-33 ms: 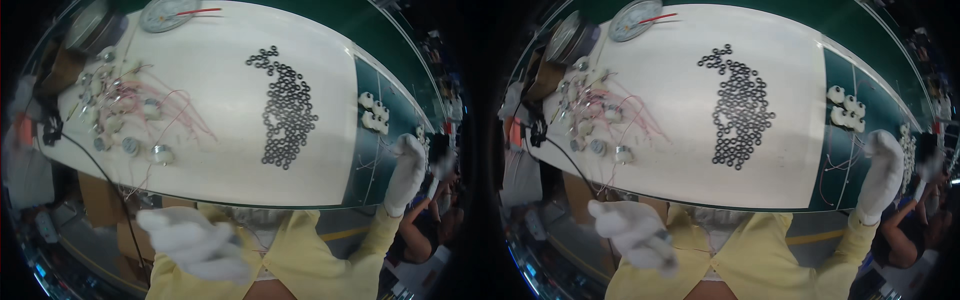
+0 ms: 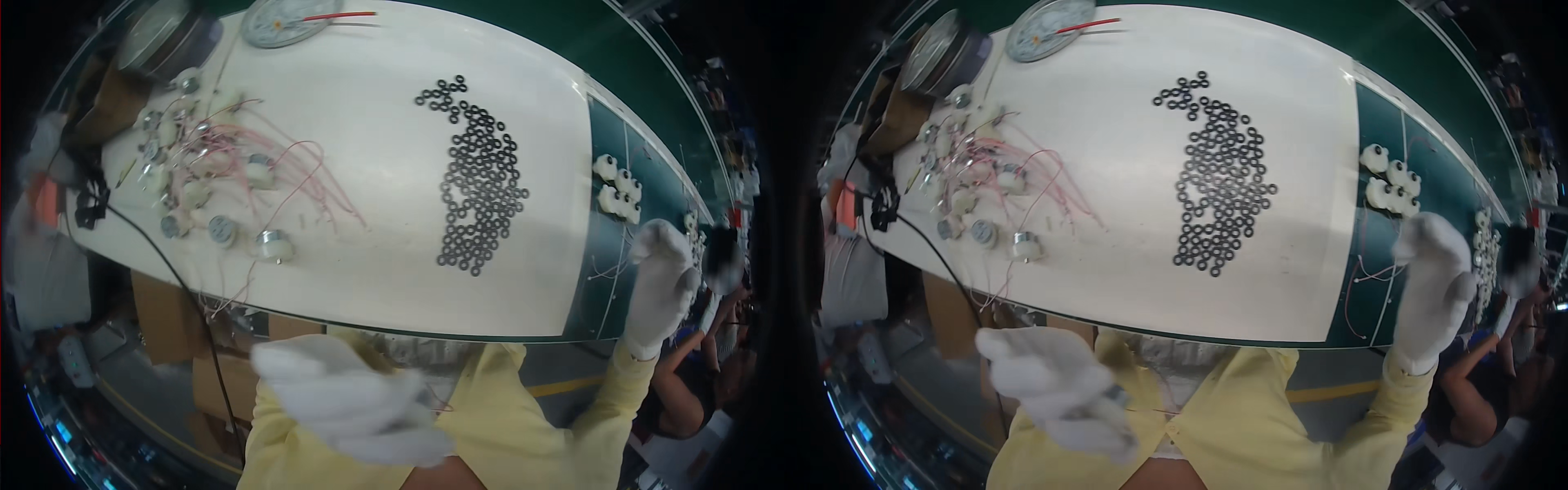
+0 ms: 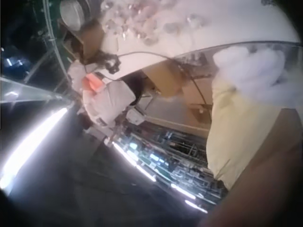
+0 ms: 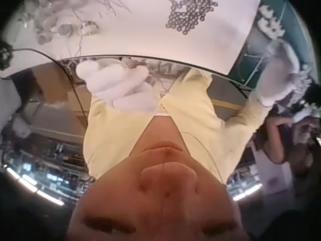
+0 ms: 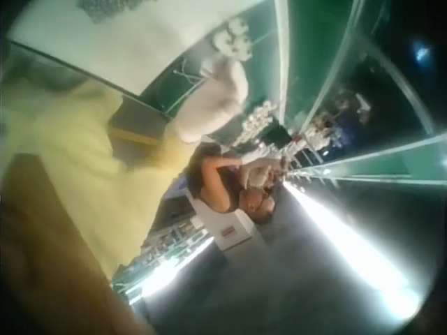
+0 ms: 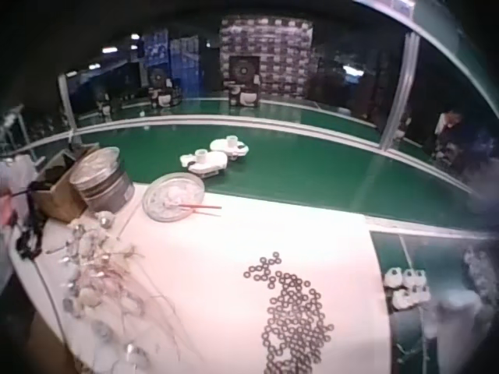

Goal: The person repeatedly picks up small white cylindrical components and black washers from a table, inserts the washers into the components, and places the assembled units on the right side of the table. The process is continuous and repetitive throughout the clip.

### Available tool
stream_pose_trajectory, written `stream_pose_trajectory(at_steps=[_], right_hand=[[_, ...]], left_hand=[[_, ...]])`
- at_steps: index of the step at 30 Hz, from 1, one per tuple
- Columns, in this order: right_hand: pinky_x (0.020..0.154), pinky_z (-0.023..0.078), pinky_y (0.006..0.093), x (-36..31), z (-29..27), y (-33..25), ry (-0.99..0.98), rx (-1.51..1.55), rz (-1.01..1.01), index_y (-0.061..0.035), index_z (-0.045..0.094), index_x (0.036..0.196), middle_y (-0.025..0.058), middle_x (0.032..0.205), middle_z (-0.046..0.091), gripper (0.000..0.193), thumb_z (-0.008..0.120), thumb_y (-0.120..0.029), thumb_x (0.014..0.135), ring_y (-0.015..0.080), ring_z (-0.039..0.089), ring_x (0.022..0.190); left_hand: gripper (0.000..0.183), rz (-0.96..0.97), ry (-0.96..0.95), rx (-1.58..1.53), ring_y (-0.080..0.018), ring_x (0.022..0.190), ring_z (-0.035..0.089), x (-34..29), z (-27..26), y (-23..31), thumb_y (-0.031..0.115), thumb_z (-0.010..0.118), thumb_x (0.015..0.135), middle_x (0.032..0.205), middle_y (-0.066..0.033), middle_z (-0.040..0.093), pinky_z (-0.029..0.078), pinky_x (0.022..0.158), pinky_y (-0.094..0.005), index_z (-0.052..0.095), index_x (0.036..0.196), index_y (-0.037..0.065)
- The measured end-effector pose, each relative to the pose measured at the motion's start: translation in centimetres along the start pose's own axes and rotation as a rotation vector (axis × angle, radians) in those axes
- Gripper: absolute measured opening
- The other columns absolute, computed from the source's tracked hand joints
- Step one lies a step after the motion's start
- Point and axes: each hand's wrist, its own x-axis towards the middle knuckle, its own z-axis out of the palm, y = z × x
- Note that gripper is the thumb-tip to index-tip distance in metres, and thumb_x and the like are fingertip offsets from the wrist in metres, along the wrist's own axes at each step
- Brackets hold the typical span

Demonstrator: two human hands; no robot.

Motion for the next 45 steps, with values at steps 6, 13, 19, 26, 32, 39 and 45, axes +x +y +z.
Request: stream_pose_trajectory(at_steps=[6,13,19,26,32,39,45], right_hand=[[0.086,0.051,0.032,0.5,13.4,-1.6,-0.705,0.934,1.024,0.0078,0.06,0.131,0.0182,0.115,0.067,0.088,0.034,-0.072,0.103,0.0241,0.064,0.102],[0.054,0.049,0.0219,-0.3,8.9,0.5,-0.746,0.854,1.176,0.0094,0.072,0.108,0.0157,0.092,0.074,0.066,0.042,-0.049,0.109,0.0129,0.063,0.062],[0.051,0.03,0.0203,3.6,3.3,-5.4,-0.273,-0.219,0.758,0.0058,0.062,0.137,-0.0086,0.065,0.044,0.044,0.059,-0.024,0.105,0.0022,0.036,0.054],[0.056,0.04,0.0207,8.6,2.9,-2.8,-0.214,-0.555,0.502,0.0078,0.058,0.141,-0.0035,0.071,0.055,0.047,0.058,-0.017,0.101,0.0043,0.048,0.061],[0.059,0.044,0.0215,10.9,1.8,-1.5,-0.294,-0.673,0.532,0.0122,0.063,0.13,0.0021,0.07,0.06,0.043,0.057,-0.016,0.099,0.0069,0.054,0.065],[0.062,0.046,0.0213,9.8,2.1,-3.3,-0.174,-0.532,0.503,0.008,0.07,0.113,0.0022,0.075,0.065,0.031,0.062,-0.02,0.102,0.0075,0.058,0.067],[0.066,0.051,0.0212,4.4,4.8,-3.5,-0.407,-0.393,0.55,0.0042,0.068,0.115,0.0025,0.088,0.07,0.032,0.082,-0.012,0.091,0.0058,0.062,0.071]], left_hand=[[0.03,-0.01,-0.252,-0.095,-0.0174,0.103,0.058,4.4,2.1,0.1,0.045,0.056,0.101,0.099,0.0033,0.068,0.044,0.099,-0.0451,0.067,0.119,0.024],[0.023,-0.376,-0.419,0.301,-0.0303,0.093,0.064,2.7,-1.8,-3.4,0.023,0.059,0.097,0.1,-0.0121,0.067,0.051,0.085,-0.044,0.072,0.104,0.006],[0.032,-0.517,-0.507,0.571,-0.0386,0.101,0.062,-2.8,-4.6,-4.4,0.004,0.067,0.088,0.107,-0.0133,0.067,0.05,0.101,-0.0539,0.069,0.12,0.004],[0.034,-0.538,-0.538,0.537,-0.0361,0.101,0.062,-2.9,-4.5,-4.3,0.003,0.069,0.086,0.108,-0.0111,0.067,0.05,0.102,-0.0539,0.069,0.121,0.006],[0.034,-0.496,-0.535,0.586,-0.0336,0.095,0.061,-2.7,-4.5,-4.2,0.006,0.071,0.085,0.1,-0.0084,0.064,0.05,0.103,-0.0511,0.07,0.119,0.007],[0.034,-0.531,-0.625,0.485,-0.0331,0.102,0.064,-2.7,-5.2,-4.3,0.006,0.069,0.088,0.088,-0.0065,0.066,0.046,0.105,-0.0502,0.069,0.122,0.004],[0.032,-0.549,-0.63,0.495,-0.0312,0.105,0.063,-1.7,-3.8,-3.8,0.009,0.072,0.086,0.089,-0.0039,0.067,0.046,0.107,-0.0479,0.071,0.118,0.005]])
